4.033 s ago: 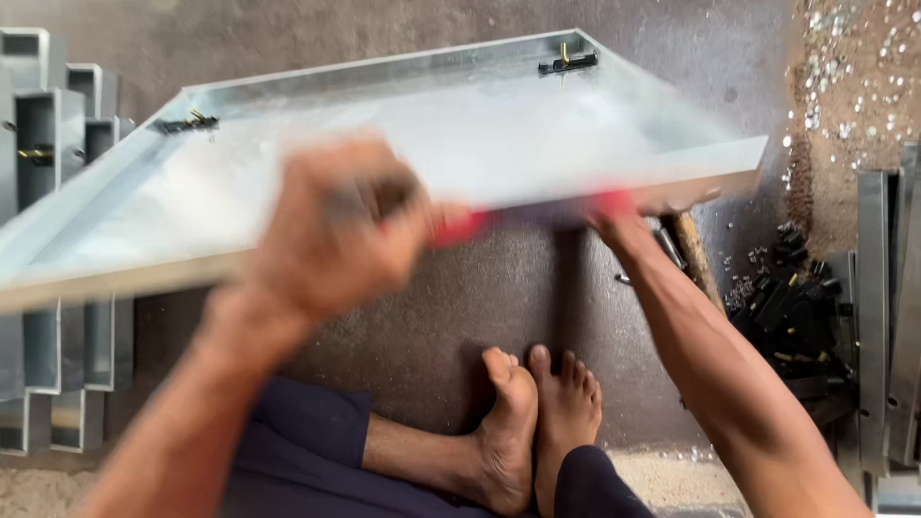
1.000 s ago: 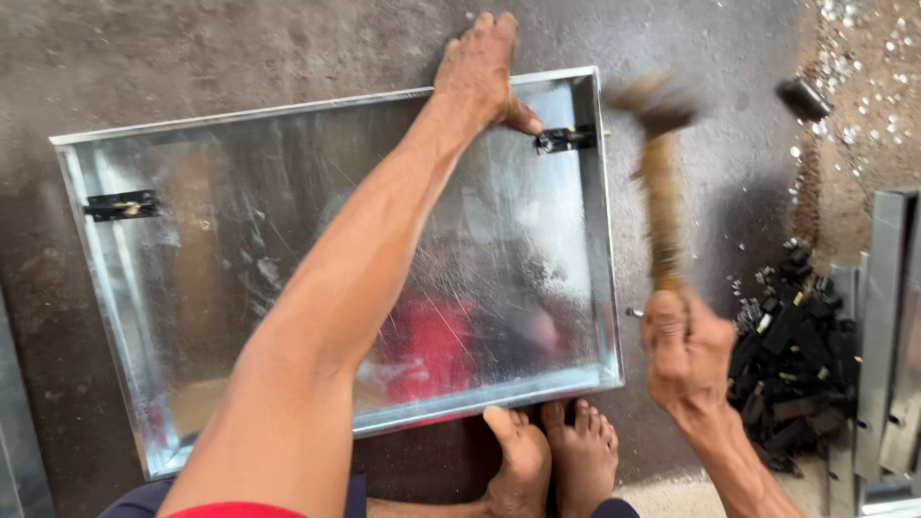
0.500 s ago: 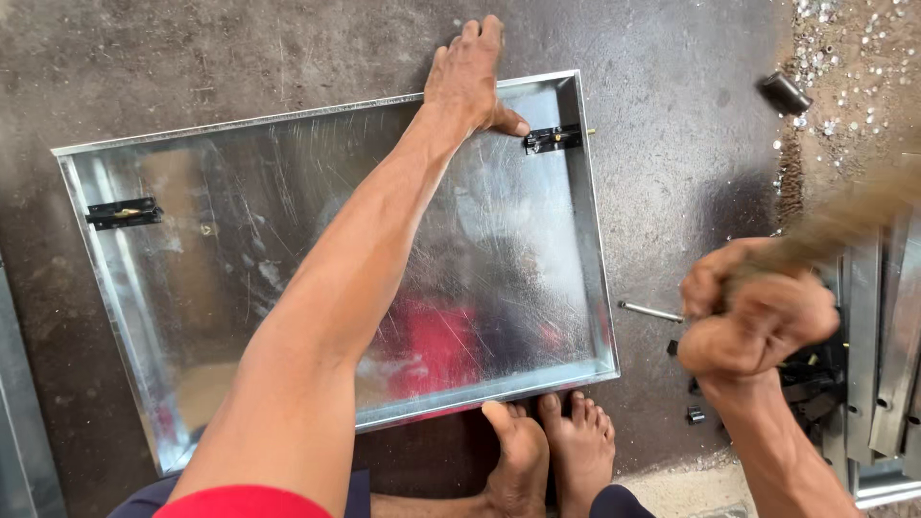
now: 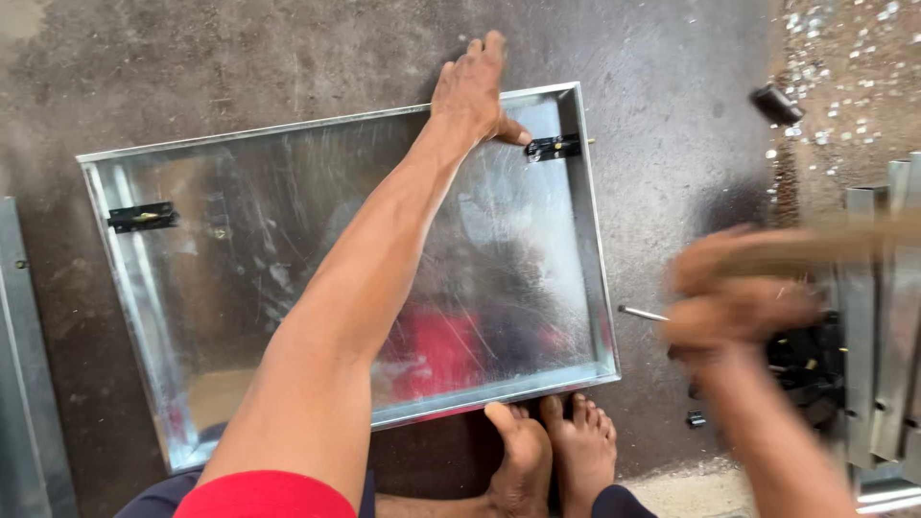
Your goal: The person assembles metal trays by inserting metal pins into brackets at the corners and hammering them into place with a hammer. They handle multiple trays one at a time while working on the floor with another person.
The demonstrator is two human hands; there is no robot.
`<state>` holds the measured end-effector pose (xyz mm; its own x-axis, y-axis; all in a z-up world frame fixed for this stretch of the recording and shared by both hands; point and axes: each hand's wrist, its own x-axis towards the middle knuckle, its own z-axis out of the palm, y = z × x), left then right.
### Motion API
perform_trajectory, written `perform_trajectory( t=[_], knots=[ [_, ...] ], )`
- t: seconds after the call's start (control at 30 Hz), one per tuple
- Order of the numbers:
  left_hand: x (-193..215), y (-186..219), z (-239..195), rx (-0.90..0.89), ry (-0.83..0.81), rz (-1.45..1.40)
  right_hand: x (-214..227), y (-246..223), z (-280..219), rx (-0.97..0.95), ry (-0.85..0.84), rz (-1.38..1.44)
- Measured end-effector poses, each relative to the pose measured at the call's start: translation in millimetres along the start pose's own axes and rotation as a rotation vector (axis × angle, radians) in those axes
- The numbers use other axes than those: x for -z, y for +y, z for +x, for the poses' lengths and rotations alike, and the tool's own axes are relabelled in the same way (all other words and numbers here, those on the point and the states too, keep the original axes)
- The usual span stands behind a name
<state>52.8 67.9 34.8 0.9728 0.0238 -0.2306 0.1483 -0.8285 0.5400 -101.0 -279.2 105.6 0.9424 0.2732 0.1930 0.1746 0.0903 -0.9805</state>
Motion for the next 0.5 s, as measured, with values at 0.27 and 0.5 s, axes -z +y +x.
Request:
perform_trajectory(
  t=[0.27,0.5],
  knots=[
    [-8,9,-28,-0.393,0.475,0.206,-9,-37,-100,-0.711,0.041,-0.986],
    [-28,57,-49,0.012,0.097,-0.071,38,-23,-49,-0.486,0.016,-1.416]
  ],
)
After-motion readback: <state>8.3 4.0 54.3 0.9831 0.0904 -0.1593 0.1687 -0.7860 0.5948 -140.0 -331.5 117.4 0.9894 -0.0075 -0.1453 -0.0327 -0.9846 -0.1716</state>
